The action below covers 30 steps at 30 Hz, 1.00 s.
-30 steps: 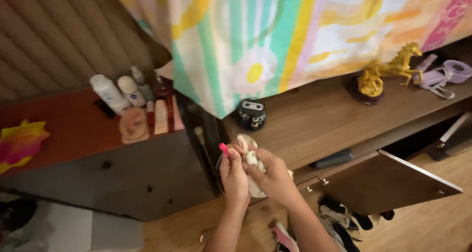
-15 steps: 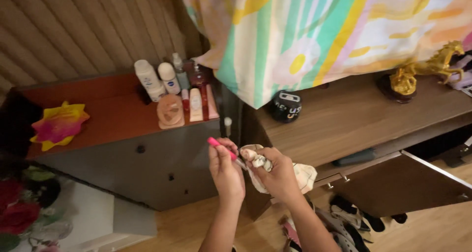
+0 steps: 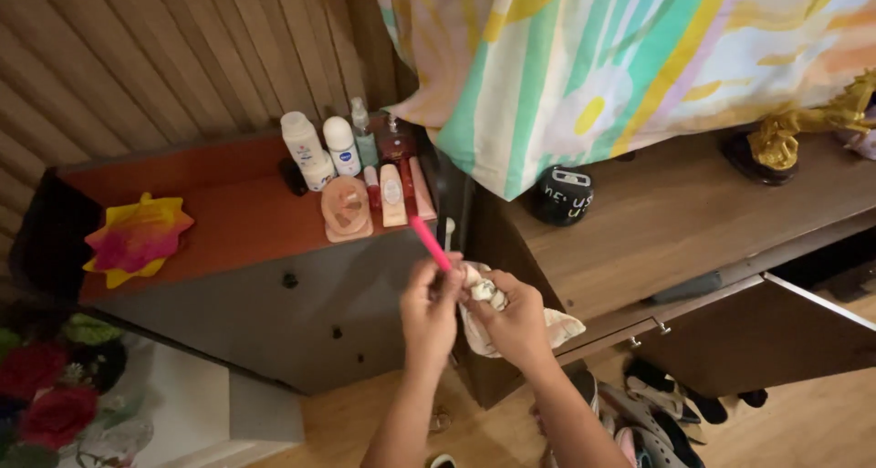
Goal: Dusting and cleaning various personal items and toiletries on a shelf using a cloth.
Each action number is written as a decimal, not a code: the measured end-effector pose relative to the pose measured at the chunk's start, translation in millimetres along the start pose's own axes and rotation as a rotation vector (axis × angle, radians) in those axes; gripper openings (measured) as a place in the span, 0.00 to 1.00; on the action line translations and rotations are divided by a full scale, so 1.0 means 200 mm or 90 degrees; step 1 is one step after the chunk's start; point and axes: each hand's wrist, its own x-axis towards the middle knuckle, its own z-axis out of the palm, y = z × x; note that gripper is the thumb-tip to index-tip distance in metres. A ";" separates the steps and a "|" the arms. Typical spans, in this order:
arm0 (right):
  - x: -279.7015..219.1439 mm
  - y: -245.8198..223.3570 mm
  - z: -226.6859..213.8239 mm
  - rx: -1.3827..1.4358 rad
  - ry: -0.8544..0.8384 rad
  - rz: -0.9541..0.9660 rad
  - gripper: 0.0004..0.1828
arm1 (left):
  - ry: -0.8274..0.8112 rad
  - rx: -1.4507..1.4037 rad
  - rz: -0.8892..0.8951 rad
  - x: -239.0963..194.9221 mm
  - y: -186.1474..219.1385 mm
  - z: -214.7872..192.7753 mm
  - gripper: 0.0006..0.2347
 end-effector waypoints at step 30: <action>0.21 -0.05 0.10 -0.196 -0.050 0.069 0.17 | -0.190 0.715 0.194 0.99 -0.10 -0.32 0.07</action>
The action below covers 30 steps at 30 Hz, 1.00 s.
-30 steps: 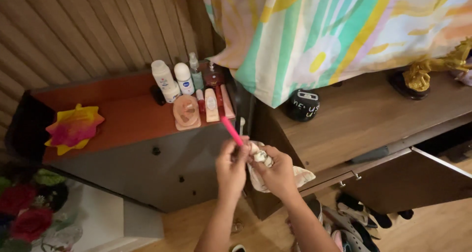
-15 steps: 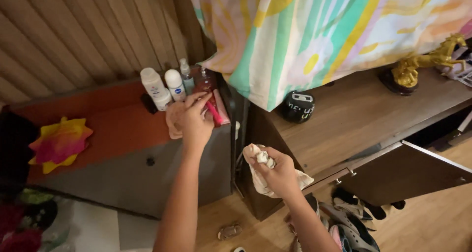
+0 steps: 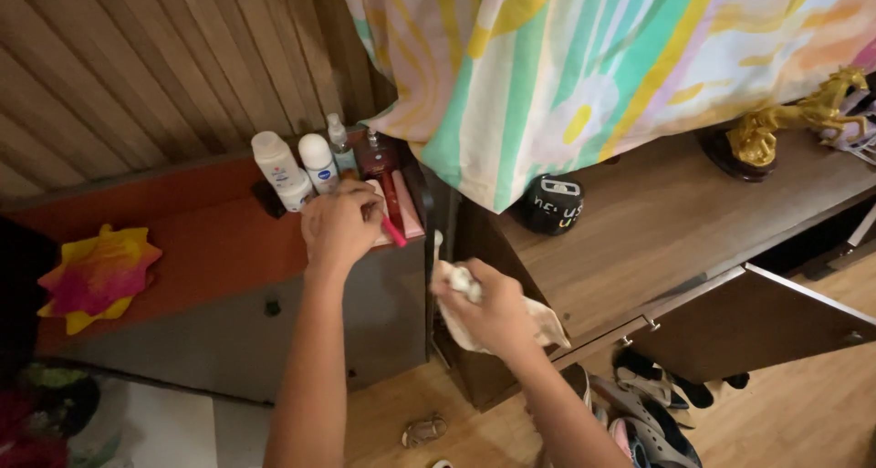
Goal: Dusting and cleaning various personal items and toiletries on a shelf using a cloth.
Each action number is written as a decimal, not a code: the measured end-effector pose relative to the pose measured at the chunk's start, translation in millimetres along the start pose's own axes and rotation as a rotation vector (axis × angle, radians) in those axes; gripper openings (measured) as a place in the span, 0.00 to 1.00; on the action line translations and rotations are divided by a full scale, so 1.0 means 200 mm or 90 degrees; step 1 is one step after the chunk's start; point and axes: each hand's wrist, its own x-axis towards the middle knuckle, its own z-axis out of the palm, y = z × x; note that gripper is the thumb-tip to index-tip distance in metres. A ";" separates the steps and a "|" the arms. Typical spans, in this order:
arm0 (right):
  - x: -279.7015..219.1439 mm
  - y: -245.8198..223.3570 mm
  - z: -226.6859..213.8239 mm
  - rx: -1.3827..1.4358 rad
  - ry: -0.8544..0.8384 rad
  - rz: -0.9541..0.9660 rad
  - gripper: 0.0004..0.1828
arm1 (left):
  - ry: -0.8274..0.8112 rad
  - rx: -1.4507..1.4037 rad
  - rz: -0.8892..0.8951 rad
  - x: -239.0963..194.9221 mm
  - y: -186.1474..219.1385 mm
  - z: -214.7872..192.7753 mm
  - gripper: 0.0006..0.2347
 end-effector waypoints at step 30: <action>0.20 -0.16 0.52 -0.338 0.067 -0.265 0.25 | -0.063 0.095 -0.030 0.06 -0.13 0.07 0.09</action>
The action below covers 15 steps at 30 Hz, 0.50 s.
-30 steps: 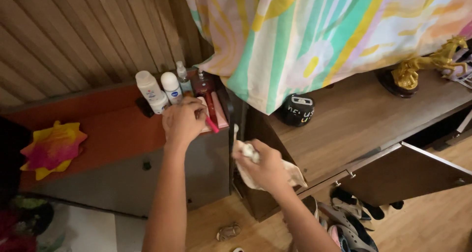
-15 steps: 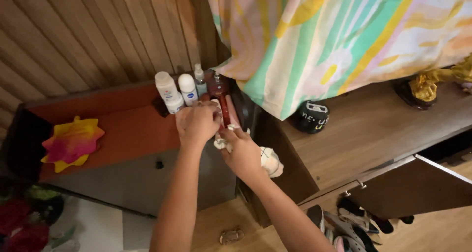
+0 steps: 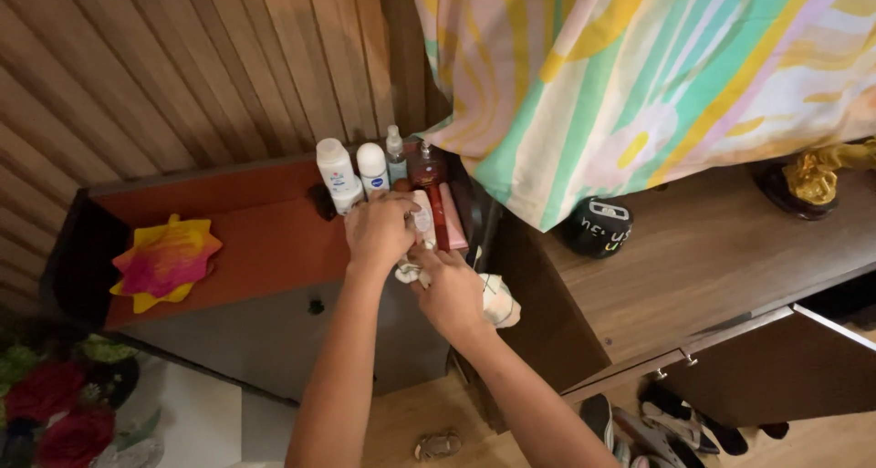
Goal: Dusting and cleaning various personal items and toiletries on a shelf using a cloth.
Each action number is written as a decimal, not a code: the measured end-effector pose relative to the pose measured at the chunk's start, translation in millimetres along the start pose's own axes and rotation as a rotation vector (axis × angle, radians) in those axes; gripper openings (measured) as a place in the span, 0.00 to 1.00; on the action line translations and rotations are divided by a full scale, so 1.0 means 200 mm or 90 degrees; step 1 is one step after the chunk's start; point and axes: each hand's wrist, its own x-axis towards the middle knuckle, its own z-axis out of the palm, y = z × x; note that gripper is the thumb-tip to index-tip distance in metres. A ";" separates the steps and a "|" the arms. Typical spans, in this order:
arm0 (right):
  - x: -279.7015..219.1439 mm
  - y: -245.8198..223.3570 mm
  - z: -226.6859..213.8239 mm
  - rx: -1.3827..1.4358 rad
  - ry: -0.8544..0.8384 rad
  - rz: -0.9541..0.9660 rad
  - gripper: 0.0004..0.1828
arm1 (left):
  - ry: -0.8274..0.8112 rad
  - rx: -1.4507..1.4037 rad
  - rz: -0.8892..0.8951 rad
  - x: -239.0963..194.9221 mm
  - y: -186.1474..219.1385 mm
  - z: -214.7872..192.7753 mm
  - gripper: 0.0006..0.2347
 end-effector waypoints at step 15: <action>-0.07 0.06 -0.11 0.119 -0.042 0.050 0.20 | 0.103 -0.036 0.038 -0.02 -0.02 0.16 0.08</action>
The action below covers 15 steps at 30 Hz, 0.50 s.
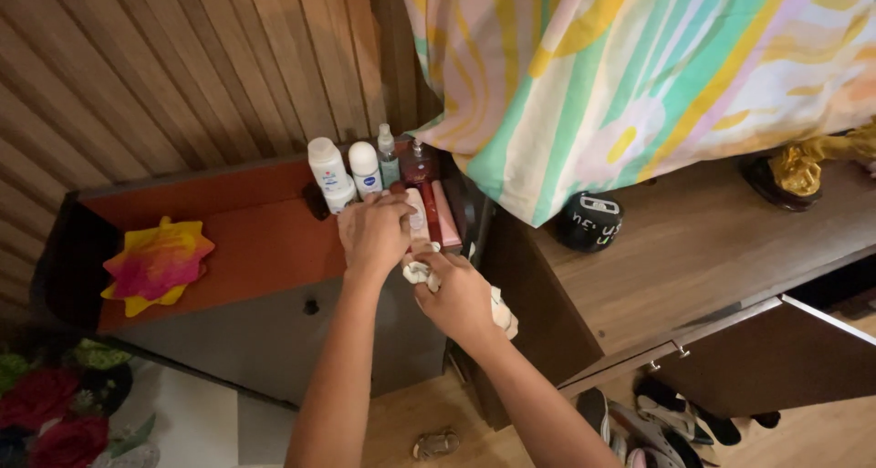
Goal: Dusting and cleaning various personal items and toiletries on a shelf using a cloth.
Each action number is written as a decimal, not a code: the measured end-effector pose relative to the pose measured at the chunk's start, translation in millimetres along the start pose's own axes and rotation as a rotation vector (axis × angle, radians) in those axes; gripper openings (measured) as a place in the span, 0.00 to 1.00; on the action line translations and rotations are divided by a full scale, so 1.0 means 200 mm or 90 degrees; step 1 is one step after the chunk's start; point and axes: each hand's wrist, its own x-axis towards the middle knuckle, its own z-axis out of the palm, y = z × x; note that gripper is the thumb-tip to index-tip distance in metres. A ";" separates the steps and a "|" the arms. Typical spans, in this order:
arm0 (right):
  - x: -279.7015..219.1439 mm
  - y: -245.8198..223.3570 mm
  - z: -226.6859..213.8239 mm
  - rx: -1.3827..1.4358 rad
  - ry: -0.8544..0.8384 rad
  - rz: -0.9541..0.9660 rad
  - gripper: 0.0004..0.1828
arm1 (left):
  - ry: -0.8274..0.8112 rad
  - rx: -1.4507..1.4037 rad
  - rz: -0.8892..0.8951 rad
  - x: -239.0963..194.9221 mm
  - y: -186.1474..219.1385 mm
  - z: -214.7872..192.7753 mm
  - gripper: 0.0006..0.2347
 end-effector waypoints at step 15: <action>-0.10 0.05 -0.15 0.239 0.033 0.078 0.16 | 0.227 -0.387 0.014 -0.22 0.24 -0.11 0.09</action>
